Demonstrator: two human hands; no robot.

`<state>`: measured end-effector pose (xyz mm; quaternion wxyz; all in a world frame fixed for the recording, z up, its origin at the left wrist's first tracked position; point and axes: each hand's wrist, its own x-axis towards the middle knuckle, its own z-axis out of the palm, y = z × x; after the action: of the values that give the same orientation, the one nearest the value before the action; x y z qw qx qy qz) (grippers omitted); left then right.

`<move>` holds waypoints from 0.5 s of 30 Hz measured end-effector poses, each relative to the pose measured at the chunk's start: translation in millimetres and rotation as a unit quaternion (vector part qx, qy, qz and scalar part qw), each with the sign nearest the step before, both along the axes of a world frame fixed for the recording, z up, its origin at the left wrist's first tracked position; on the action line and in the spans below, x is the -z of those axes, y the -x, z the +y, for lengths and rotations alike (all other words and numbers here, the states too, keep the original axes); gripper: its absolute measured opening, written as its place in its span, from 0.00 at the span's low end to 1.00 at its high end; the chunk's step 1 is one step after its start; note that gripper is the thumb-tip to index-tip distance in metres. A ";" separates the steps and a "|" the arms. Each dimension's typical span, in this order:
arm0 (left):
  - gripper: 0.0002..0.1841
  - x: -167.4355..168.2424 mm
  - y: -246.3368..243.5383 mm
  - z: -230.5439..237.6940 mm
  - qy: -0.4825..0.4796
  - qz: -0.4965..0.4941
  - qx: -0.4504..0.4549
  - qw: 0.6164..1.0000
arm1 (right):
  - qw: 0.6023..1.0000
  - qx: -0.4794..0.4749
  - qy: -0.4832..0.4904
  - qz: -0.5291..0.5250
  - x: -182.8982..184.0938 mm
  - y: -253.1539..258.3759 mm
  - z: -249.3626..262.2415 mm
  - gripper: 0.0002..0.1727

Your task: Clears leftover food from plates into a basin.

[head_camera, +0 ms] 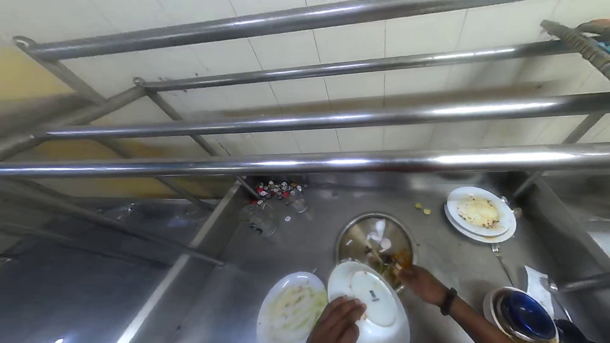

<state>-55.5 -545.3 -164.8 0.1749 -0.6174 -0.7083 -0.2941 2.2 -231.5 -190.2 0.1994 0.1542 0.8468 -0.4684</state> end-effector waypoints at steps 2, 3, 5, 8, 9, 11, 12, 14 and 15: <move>0.09 3.2 -3.2 -1.1 -0.002 0.001 -0.006 1.000 | 0.999 -0.027 0.029 0.007 -8.8 -5.2 -10.9 0.31; 0.09 4.9 -4.0 -1.0 -0.002 0.006 -0.008 1.000 | 0.998 -0.051 0.032 0.009 -11.0 -6.8 -17.0 0.31; 0.09 5.6 -4.0 -0.9 0.000 0.016 -0.008 1.000 | 0.996 -0.086 0.006 0.009 -3.5 -6.3 -24.6 0.32; 0.09 1.4 -5.3 -5.9 -0.008 0.014 -0.027 0.999 | 0.993 -0.099 -0.057 -0.040 22.4 -1.1 -13.4 0.34; 0.09 1.0 -8.0 -10.1 -0.021 0.001 -0.048 0.999 | 0.993 -0.083 -0.062 -0.058 33.5 -3.1 -5.5 0.34; 0.07 3.8 -18.1 -21.8 -0.078 -0.068 -0.140 0.985 | 0.998 -0.008 -0.030 -0.055 48.2 -14.6 9.4 0.32; 0.09 6.7 -25.3 -29.5 -0.118 -0.125 -0.206 0.963 | 0.998 0.041 0.002 -0.047 55.1 -24.2 15.7 0.30; 0.07 14.4 -38.8 -43.1 -0.197 -0.219 -0.354 0.887 | 0.989 0.129 0.066 -0.029 66.7 -49.2 27.0 0.24; 0.08 18.6 -42.4 -46.7 -0.240 -0.254 -0.434 0.830 | 0.981 0.168 0.090 -0.019 70.4 -60.9 31.4 0.21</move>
<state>-13.1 -592.0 -183.4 0.2416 -0.0885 -0.8299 -0.4950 63.2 -200.1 -260.6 0.1468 0.2844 0.7591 -0.5668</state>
